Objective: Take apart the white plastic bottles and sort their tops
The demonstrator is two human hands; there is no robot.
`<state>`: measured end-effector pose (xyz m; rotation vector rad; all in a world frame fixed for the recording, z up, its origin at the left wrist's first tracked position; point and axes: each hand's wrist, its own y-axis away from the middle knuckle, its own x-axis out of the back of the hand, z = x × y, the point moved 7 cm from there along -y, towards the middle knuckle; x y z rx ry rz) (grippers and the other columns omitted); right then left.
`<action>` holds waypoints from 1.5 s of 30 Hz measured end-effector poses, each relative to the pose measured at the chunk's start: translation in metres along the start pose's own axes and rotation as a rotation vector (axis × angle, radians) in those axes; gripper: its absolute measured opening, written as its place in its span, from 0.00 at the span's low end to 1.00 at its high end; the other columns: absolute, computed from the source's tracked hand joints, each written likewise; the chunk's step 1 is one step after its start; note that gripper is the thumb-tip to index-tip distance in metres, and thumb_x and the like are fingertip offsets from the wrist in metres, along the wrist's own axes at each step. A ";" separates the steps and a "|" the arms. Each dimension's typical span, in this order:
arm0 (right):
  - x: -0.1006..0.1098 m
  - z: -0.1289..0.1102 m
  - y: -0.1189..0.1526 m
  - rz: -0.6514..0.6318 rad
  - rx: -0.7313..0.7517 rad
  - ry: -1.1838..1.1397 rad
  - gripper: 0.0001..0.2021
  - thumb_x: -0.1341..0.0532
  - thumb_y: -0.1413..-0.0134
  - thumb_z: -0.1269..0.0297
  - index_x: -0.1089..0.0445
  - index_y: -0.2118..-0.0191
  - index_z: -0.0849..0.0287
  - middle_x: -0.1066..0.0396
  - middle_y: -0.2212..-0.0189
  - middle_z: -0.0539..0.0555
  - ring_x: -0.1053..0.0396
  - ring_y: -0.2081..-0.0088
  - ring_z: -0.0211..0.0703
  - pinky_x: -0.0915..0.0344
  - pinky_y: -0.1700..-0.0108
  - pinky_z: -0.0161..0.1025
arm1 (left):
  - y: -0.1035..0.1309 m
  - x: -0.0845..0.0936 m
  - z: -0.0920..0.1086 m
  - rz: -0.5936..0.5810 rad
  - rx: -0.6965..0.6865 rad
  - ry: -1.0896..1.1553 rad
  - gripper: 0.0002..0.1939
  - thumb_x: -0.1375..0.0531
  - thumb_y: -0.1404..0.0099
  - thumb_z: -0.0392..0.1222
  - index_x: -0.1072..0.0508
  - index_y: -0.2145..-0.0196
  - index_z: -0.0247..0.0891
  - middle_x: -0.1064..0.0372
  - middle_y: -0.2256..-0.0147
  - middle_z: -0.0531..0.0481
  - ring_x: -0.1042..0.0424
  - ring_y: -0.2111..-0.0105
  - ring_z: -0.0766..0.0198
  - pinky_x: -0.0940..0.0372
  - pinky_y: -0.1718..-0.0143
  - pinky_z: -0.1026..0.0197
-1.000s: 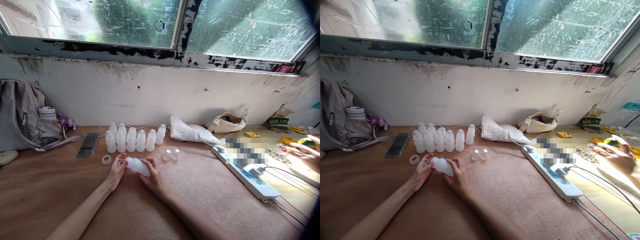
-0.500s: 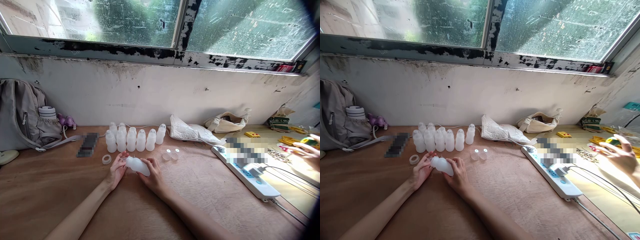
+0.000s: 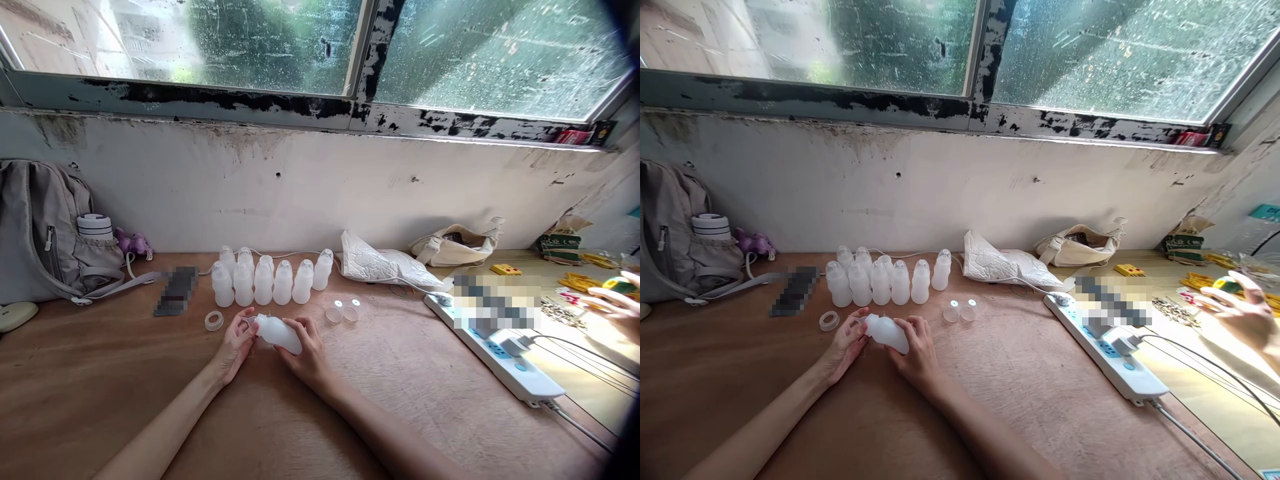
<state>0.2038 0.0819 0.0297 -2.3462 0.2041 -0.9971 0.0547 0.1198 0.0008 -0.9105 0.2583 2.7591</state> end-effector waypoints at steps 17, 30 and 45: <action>0.001 -0.002 -0.002 -0.134 -0.152 -0.204 0.16 0.40 0.56 0.56 0.34 0.61 0.59 0.33 0.67 0.54 0.35 0.65 0.43 0.37 0.64 0.37 | 0.002 -0.002 -0.003 -0.028 -0.038 -0.087 0.17 0.36 0.50 0.42 0.28 0.61 0.33 0.30 0.60 0.43 0.33 0.58 0.57 0.41 0.55 0.58; 0.010 -0.032 -0.002 -0.099 -0.085 -0.113 0.20 0.39 0.57 0.57 0.37 0.56 0.58 0.33 0.61 0.57 0.36 0.60 0.50 0.39 0.61 0.43 | 0.020 -0.043 0.013 0.104 -0.068 -0.010 0.21 0.39 0.48 0.50 0.32 0.58 0.37 0.30 0.62 0.46 0.32 0.62 0.59 0.39 0.63 0.61; 0.009 -0.046 -0.007 -0.541 -0.440 -0.828 0.09 0.37 0.64 0.68 0.36 0.72 0.62 0.40 0.79 0.46 0.44 0.78 0.31 0.47 0.79 0.29 | 0.024 -0.089 0.044 0.083 -0.254 -0.117 0.06 0.39 0.55 0.35 0.34 0.77 0.37 0.35 0.79 0.55 0.30 0.69 0.60 0.40 0.69 0.64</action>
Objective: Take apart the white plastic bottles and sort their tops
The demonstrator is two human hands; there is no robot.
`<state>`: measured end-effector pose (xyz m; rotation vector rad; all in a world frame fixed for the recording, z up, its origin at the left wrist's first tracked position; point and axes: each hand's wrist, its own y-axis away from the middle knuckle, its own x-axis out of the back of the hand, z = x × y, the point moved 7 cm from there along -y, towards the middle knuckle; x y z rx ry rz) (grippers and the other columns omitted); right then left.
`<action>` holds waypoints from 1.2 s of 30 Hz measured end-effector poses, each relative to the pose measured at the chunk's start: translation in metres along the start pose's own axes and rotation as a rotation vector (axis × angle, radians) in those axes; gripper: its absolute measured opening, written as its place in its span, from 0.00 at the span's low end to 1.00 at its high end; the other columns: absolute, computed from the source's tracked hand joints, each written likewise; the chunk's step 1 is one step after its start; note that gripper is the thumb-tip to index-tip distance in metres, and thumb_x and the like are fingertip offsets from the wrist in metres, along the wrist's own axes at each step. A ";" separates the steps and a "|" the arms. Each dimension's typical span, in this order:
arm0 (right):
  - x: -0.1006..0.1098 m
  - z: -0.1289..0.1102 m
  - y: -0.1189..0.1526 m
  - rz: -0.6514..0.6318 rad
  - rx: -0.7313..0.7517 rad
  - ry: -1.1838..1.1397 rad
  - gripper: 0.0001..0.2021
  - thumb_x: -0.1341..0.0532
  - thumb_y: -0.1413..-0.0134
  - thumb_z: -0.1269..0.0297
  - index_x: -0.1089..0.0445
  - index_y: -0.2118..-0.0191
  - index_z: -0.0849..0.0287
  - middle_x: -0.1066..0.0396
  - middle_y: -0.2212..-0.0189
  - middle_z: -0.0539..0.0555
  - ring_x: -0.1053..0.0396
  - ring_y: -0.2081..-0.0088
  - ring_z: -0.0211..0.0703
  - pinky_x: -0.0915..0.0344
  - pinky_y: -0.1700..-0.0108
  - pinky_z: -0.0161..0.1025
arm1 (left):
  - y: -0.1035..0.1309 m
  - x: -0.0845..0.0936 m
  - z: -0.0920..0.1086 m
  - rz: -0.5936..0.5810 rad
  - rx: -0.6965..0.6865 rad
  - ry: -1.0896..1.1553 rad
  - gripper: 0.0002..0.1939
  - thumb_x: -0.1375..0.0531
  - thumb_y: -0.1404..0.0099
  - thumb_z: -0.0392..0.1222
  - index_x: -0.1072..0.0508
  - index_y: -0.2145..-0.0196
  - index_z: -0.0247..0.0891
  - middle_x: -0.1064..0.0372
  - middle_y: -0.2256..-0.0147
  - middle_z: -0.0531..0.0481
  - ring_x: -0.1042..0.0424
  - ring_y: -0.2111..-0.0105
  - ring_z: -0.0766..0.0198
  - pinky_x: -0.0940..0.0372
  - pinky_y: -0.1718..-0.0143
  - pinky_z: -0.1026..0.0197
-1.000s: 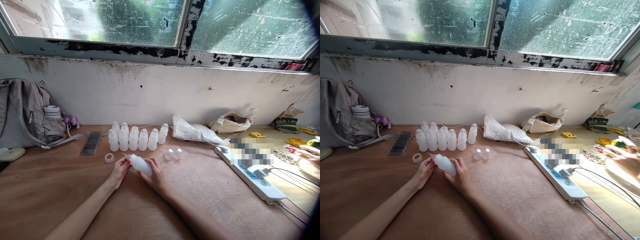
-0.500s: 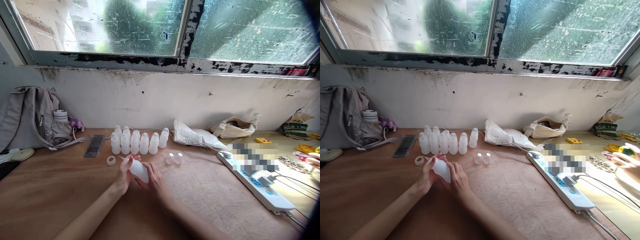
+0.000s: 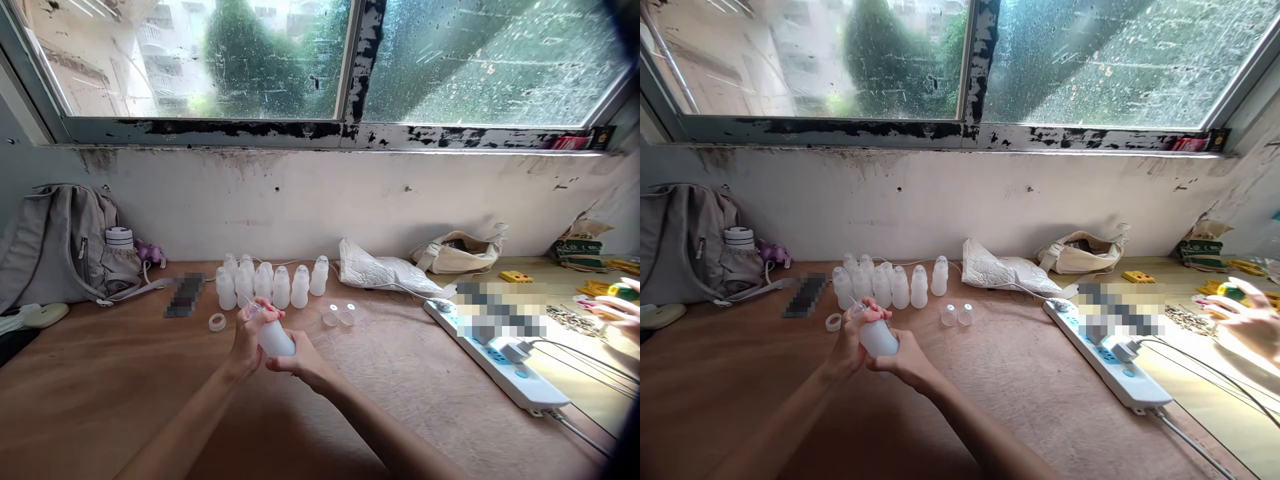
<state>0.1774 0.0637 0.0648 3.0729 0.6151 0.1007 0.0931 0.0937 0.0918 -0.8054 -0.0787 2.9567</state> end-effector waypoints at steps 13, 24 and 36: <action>0.076 -0.010 -0.014 0.116 0.079 0.529 0.14 0.49 0.46 0.56 0.30 0.67 0.60 0.31 0.71 0.54 0.34 0.71 0.40 0.39 0.75 0.34 | -0.013 0.017 -0.033 -0.064 0.240 -0.189 0.20 0.40 0.48 0.51 0.31 0.62 0.35 0.31 0.70 0.49 0.31 0.74 0.64 0.42 0.79 0.67; 0.174 0.020 -0.013 0.409 0.046 1.005 0.16 0.42 0.57 0.74 0.30 0.59 0.58 0.30 0.66 0.54 0.33 0.68 0.41 0.38 0.63 0.38 | -0.007 0.010 -0.019 -0.411 0.354 -0.415 0.17 0.40 0.47 0.47 0.30 0.60 0.40 0.30 0.67 0.48 0.31 0.73 0.62 0.42 0.79 0.68; 0.169 0.005 -0.009 0.345 0.002 0.414 0.15 0.42 0.53 0.54 0.33 0.67 0.63 0.33 0.75 0.53 0.33 0.75 0.39 0.36 0.76 0.35 | -0.010 0.017 0.004 -0.414 0.323 -0.647 0.17 0.40 0.49 0.47 0.27 0.61 0.39 0.28 0.66 0.45 0.31 0.69 0.58 0.40 0.77 0.66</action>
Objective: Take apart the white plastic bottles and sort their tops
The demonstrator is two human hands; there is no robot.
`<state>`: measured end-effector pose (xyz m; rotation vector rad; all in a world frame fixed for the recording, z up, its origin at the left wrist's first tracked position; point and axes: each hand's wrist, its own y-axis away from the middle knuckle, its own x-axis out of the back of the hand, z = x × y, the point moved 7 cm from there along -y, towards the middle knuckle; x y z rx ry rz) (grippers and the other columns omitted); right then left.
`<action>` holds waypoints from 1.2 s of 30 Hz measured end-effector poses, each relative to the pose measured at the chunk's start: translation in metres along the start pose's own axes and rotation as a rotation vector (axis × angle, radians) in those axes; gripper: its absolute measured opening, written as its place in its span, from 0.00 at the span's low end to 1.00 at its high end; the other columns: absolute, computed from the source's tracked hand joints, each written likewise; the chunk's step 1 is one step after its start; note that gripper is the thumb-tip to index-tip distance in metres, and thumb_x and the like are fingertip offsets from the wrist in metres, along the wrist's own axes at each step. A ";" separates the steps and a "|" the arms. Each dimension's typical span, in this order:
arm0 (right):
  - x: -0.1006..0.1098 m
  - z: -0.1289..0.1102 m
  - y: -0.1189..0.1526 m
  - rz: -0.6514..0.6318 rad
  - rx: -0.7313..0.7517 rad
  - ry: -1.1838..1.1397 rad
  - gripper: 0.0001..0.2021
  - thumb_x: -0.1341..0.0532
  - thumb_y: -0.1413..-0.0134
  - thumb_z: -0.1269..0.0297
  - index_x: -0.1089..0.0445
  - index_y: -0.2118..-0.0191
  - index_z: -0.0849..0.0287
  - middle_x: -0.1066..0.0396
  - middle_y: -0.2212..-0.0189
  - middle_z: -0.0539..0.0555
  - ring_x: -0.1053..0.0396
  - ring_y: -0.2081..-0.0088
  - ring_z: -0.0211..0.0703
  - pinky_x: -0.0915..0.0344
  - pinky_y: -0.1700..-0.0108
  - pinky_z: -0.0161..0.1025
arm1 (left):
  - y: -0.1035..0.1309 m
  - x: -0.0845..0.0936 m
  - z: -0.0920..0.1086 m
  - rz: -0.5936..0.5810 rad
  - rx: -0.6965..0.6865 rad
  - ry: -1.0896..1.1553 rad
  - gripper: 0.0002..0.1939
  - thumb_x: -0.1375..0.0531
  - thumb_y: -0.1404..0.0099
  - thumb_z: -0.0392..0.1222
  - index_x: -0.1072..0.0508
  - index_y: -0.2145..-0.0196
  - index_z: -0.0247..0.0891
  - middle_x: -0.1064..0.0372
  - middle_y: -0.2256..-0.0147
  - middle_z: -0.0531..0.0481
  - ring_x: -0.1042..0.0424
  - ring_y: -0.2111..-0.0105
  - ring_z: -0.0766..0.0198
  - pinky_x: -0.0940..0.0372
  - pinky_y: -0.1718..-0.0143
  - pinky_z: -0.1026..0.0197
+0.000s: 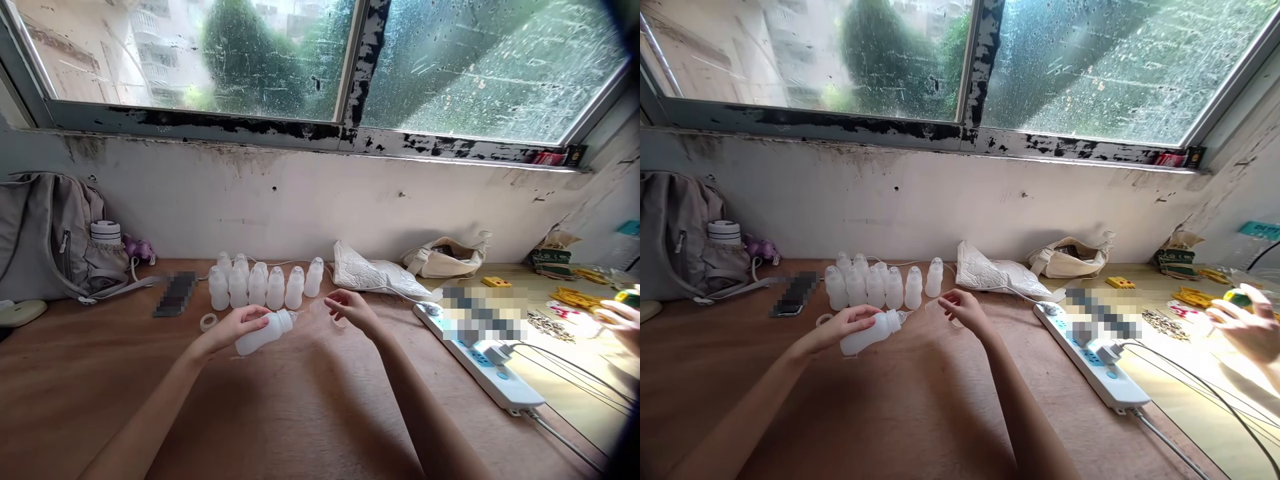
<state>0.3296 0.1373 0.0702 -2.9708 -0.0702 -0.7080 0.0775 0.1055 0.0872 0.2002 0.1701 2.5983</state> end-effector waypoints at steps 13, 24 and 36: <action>-0.017 -0.049 0.020 0.269 0.099 -0.327 0.18 0.41 0.56 0.49 0.35 0.76 0.62 0.38 0.86 0.48 0.37 0.85 0.34 0.43 0.87 0.28 | 0.005 -0.002 0.015 0.003 -0.070 -0.080 0.18 0.44 0.45 0.51 0.30 0.60 0.39 0.30 0.65 0.48 0.33 0.68 0.60 0.40 0.75 0.67; -0.039 -0.071 0.037 0.274 0.170 -0.004 0.19 0.48 0.48 0.50 0.35 0.79 0.60 0.40 0.88 0.47 0.42 0.87 0.32 0.48 0.85 0.30 | 0.010 -0.006 0.026 0.054 -0.148 -0.172 0.18 0.45 0.46 0.51 0.28 0.59 0.41 0.29 0.61 0.49 0.32 0.62 0.57 0.38 0.69 0.65; -0.063 -0.084 0.060 0.219 0.332 -0.072 0.21 0.58 0.42 0.56 0.39 0.78 0.60 0.43 0.84 0.48 0.45 0.81 0.34 0.50 0.79 0.32 | 0.027 -0.015 0.045 0.100 -0.181 -0.187 0.12 0.42 0.46 0.48 0.28 0.67 0.40 0.29 0.66 0.50 0.32 0.67 0.61 0.40 0.73 0.67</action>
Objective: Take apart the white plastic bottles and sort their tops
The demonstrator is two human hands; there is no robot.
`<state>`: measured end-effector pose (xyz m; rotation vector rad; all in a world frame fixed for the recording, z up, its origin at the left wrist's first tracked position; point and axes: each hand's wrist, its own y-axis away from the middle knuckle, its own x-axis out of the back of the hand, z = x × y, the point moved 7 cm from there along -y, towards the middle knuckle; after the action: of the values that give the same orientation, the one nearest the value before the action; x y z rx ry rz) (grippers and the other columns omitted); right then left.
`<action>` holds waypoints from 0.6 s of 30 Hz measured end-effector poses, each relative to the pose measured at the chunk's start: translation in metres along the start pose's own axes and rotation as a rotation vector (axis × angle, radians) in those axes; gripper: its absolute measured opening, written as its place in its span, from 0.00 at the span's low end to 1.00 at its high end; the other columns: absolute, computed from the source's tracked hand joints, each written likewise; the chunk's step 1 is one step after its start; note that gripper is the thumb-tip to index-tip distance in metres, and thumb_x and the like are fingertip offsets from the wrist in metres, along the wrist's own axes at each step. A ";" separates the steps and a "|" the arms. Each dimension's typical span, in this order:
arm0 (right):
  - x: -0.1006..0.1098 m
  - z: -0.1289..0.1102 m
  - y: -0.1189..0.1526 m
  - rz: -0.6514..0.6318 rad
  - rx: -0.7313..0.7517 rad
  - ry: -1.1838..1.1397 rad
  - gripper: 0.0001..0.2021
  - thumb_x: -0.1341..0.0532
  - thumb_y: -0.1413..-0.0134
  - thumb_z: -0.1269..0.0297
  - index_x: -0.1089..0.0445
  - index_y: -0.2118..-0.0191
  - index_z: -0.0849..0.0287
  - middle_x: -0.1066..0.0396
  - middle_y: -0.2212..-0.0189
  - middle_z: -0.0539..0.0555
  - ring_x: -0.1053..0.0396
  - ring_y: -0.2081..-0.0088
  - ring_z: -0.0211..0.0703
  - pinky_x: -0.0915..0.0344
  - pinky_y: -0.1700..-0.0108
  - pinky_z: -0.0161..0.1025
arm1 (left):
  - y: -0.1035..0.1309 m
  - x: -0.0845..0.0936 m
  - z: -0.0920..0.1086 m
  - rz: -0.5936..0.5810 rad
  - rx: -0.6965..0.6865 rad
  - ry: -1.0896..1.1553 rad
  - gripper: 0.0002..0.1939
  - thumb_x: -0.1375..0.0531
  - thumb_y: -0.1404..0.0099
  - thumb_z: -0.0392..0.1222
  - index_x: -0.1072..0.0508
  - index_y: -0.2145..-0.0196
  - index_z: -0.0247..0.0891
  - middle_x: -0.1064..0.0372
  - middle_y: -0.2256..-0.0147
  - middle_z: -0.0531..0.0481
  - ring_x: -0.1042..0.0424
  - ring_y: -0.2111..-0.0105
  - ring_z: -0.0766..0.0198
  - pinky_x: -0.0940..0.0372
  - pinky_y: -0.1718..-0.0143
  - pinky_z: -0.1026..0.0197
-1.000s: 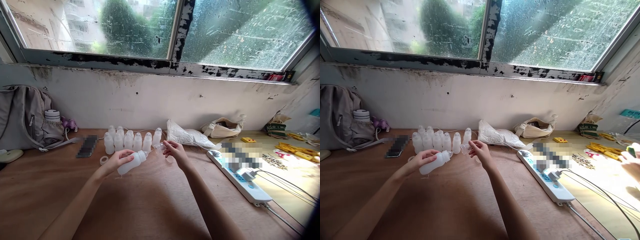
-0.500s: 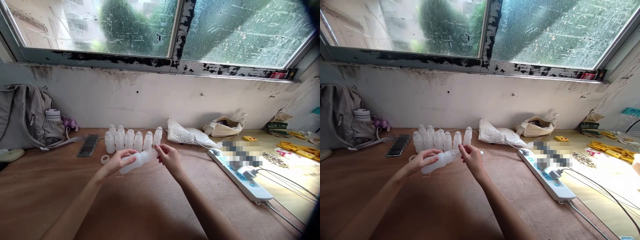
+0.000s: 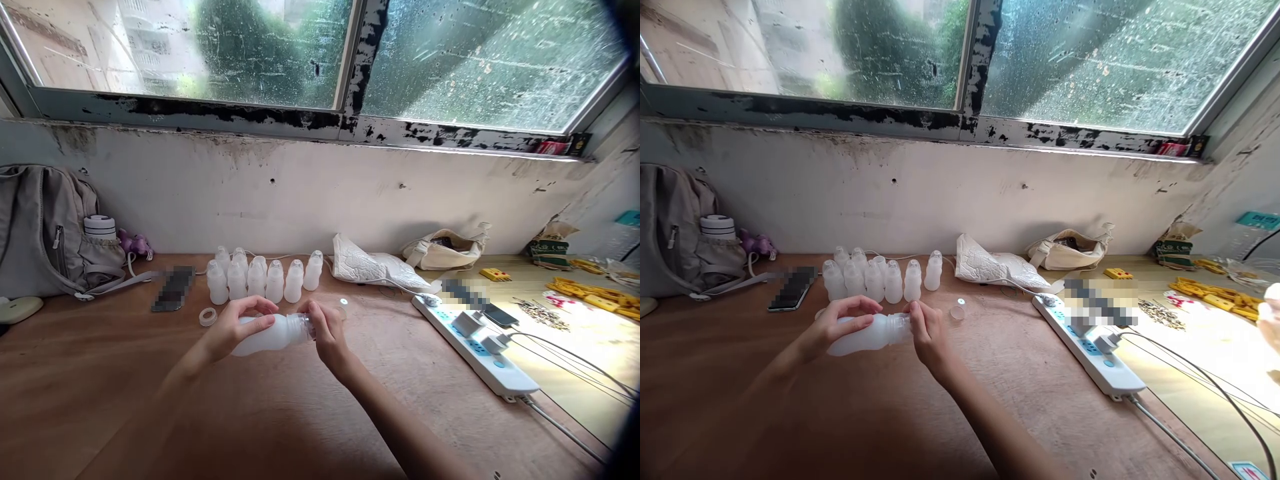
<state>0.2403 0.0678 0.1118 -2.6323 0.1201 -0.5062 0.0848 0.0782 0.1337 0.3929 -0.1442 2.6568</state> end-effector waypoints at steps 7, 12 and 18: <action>0.006 -0.015 0.014 0.117 0.037 -0.050 0.19 0.58 0.42 0.59 0.43 0.80 0.59 0.45 0.85 0.48 0.47 0.82 0.34 0.50 0.78 0.33 | 0.013 -0.004 0.005 0.169 0.025 0.140 0.11 0.46 0.43 0.45 0.36 0.78 0.36 0.36 0.78 0.55 0.39 0.79 0.69 0.46 0.80 0.69; 0.004 -0.015 0.015 0.103 0.033 -0.016 0.19 0.58 0.43 0.59 0.43 0.81 0.59 0.46 0.85 0.48 0.47 0.82 0.35 0.50 0.78 0.34 | 0.016 -0.009 0.005 0.184 0.033 0.182 0.12 0.46 0.43 0.44 0.40 0.80 0.36 0.39 0.81 0.56 0.41 0.80 0.70 0.48 0.81 0.69; 0.003 -0.011 0.013 0.103 0.024 0.011 0.19 0.58 0.43 0.60 0.44 0.81 0.59 0.45 0.85 0.48 0.47 0.81 0.35 0.51 0.78 0.34 | 0.012 -0.009 0.000 0.208 0.011 0.198 0.13 0.45 0.44 0.44 0.40 0.81 0.36 0.39 0.81 0.57 0.41 0.80 0.70 0.49 0.81 0.69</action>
<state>0.2392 0.0511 0.1162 -2.5847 0.2504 -0.4840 0.0870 0.0637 0.1302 0.1216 -0.1140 2.8829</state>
